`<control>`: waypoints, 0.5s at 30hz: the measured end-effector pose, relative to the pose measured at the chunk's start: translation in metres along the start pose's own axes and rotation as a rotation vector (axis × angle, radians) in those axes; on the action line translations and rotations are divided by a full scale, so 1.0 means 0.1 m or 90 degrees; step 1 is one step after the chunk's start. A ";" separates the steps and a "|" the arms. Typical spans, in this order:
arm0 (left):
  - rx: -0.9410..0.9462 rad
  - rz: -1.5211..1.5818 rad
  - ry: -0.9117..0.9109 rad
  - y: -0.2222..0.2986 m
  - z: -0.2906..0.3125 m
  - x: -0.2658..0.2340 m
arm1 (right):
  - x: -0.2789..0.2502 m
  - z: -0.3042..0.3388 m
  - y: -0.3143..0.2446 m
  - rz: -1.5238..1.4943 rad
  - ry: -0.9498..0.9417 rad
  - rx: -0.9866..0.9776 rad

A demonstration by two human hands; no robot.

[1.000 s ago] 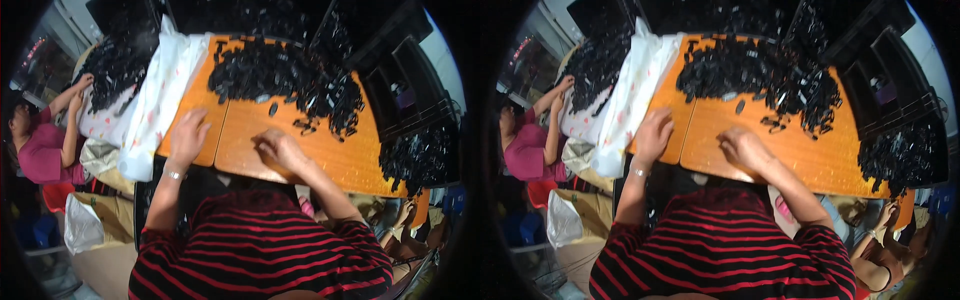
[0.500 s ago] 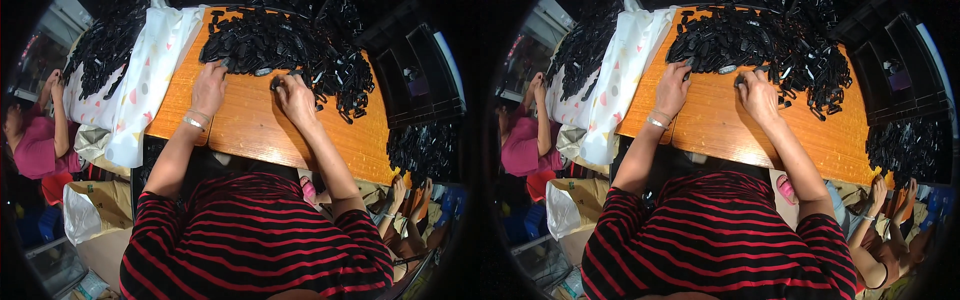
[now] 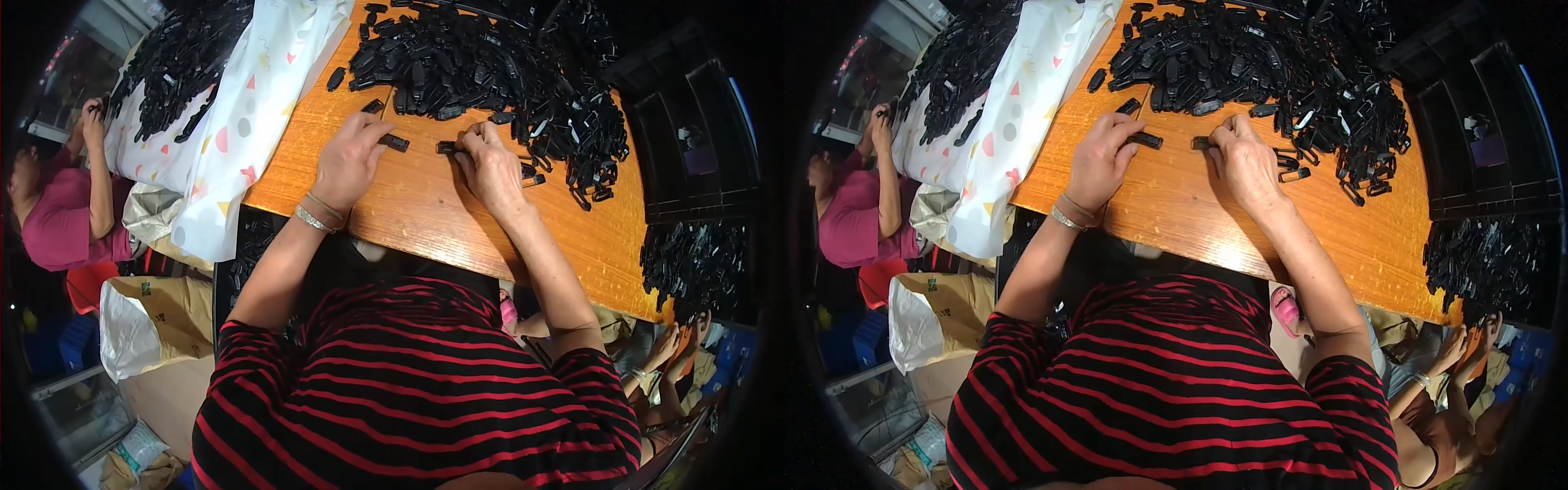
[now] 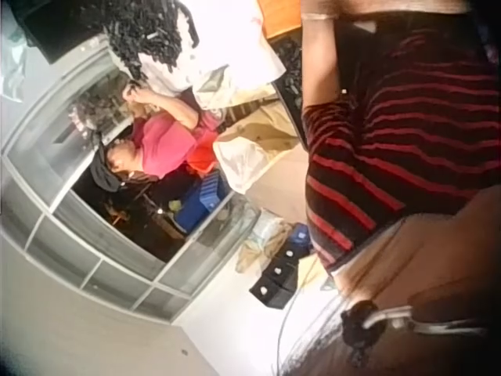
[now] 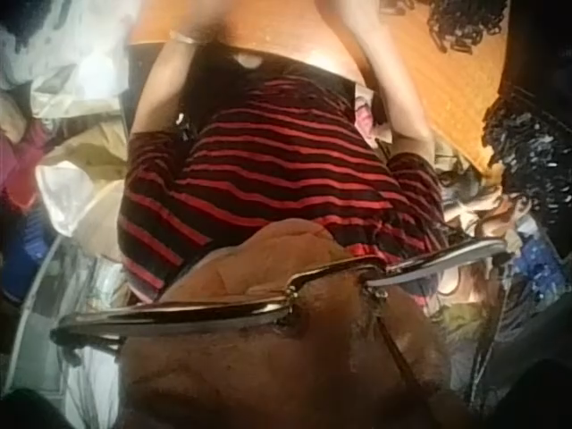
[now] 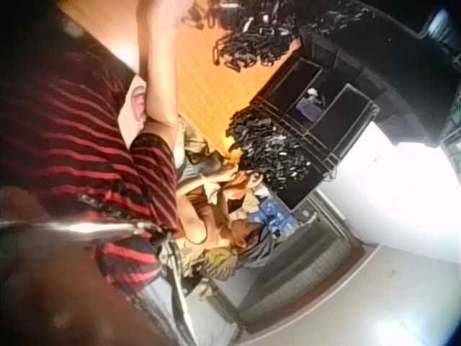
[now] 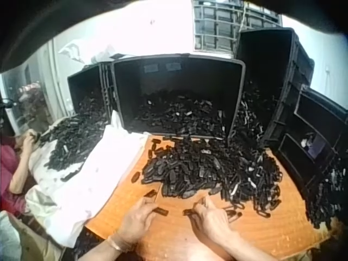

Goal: Sorting and inspecting small black hardware components on a wooden workbench in a manufacturing environment.

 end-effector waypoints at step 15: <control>-0.285 0.517 -0.119 0.07 0.20 0.30 | -0.16 0.24 0.14 -0.019 0.122 0.100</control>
Point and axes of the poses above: each hand's wrist, its own z-axis away from the middle knuckle, its own x-axis out of the palm, y = z × x, the point moved 3 cm from there along -z, towards the middle knuckle, and after that the axes turned 7 degrees about -x, right-handed, at the moved point
